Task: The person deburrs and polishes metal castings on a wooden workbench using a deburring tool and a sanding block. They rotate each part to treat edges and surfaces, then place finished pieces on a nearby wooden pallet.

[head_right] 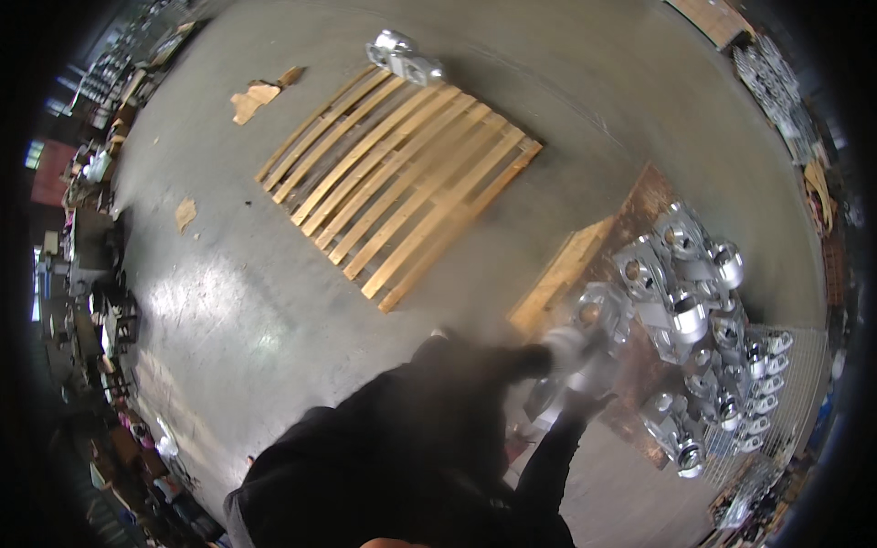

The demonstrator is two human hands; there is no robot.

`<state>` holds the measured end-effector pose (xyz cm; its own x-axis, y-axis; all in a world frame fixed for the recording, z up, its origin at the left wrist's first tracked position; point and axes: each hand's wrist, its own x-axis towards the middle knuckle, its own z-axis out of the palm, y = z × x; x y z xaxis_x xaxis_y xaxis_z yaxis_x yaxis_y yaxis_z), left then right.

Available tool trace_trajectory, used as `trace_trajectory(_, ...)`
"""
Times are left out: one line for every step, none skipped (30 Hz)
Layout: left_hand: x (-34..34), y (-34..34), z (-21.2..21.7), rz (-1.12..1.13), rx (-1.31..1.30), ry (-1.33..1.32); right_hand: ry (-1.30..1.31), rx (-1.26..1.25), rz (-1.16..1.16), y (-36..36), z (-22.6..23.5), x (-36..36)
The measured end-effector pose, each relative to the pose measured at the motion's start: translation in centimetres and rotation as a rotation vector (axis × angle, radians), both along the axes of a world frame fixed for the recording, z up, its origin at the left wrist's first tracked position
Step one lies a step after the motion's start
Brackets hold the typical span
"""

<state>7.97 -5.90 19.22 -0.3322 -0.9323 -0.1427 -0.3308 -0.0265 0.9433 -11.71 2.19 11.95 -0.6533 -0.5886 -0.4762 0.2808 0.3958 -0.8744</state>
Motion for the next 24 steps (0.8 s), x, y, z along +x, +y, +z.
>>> trace_trajectory(2.9,1.0,-0.2,0.038,-0.064,0.0,-0.036,0.021,-0.035,-0.9,-0.1,0.0)
trace_trajectory(7.1,2.1,-0.9,0.051,-0.149,0.047,-0.069,0.039,-0.046,-1.7,-0.2,0.1)
trace_trajectory(11.2,3.3,-2.0,0.048,-0.167,0.057,-0.085,0.051,-0.061,-2.0,-0.3,0.1)
trace_trajectory(15.7,4.4,-3.4,0.06,-0.112,0.027,-0.096,0.069,-0.066,-2.3,-0.3,0.2)
trace_trajectory(20.2,5.2,-5.1,0.08,-0.046,-0.022,-0.108,0.074,-0.077,-2.3,-0.1,0.2)
trace_trajectory(24.7,6.0,-6.9,0.147,0.1,-0.043,-0.117,0.088,-0.074,-2.3,0.1,0.3)
trace_trajectory(29.2,6.7,-8.8,0.142,0.106,-0.13,-0.119,0.103,-0.075,-2.4,0.5,0.5)
trace_trajectory(33.6,7.5,-10.7,0.18,0.178,-0.19,-0.126,0.122,-0.07,-2.5,0.9,0.7)
trace_trajectory(37.7,8.3,-12.2,0.219,0.233,-0.273,-0.125,0.134,-0.066,-2.7,1.3,0.9)
trace_trajectory(41.8,8.9,-13.5,0.234,0.289,-0.363,-0.133,0.147,-0.054,-3.1,1.7,1.2)
trace_trajectory(45.6,9.4,-14.3,0.146,0.286,-0.602,-0.141,0.15,-0.05,-3.4,2.1,1.7)
trace_trajectory(49.2,9.6,-14.8,0.181,0.315,-0.755,-0.144,0.16,-0.044,-4.0,2.5,2.1)
trace_trajectory(52.5,10.2,-14.8,0.171,0.302,-0.861,-0.148,0.175,-0.032,-4.3,3.0,2.5)
trace_trajectory(55.9,10.6,-14.4,0.181,0.284,-0.918,-0.146,0.2,-0.027,-4.9,3.4,3.1)
trace_trajectory(58.9,11.0,-13.6,0.265,0.339,-0.877,-0.148,0.22,-0.018,-5.3,4.0,3.6)
trace_trajectory(61.2,11.3,-12.6,0.409,0.399,-0.837,-0.147,0.234,-0.009,-5.9,4.4,4.3)
trace_trajectory(63.4,11.6,-11.4,0.516,0.415,-0.777,-0.149,0.264,-0.013,-6.0,5.1,4.9)
trace_trajectory(64.4,11.8,-10.4,0.543,0.413,-0.83,-0.148,0.276,-0.007,-6.6,5.5,5.7)
trace_trajectory(65.3,12.0,-9.4,0.654,0.378,-0.757,-0.158,0.285,-0.004,-6.9,6.0,6.5)
trace_trajectory(66.0,12.2,-8.3,0.699,0.412,-0.646,-0.171,0.284,-0.001,-7.5,6.4,7.2)
trace_trajectory(66.1,12.3,-7.4,0.762,0.417,-0.607,-0.18,0.305,0.012,-8.0,6.7,8.0)
trace_trajectory(66.1,12.4,-6.5,0.76,0.47,-0.609,-0.188,0.316,0.021,-8.4,6.9,8.8)
trace_trajectory(66.0,12.3,-5.7,0.764,0.475,-0.617,-0.197,0.324,0.026,-9.1,6.9,9.7)
trace_trajectory(65.9,11.9,-4.9,0.719,0.516,-0.648,-0.206,0.331,0.035,-9.7,6.9,10.7)
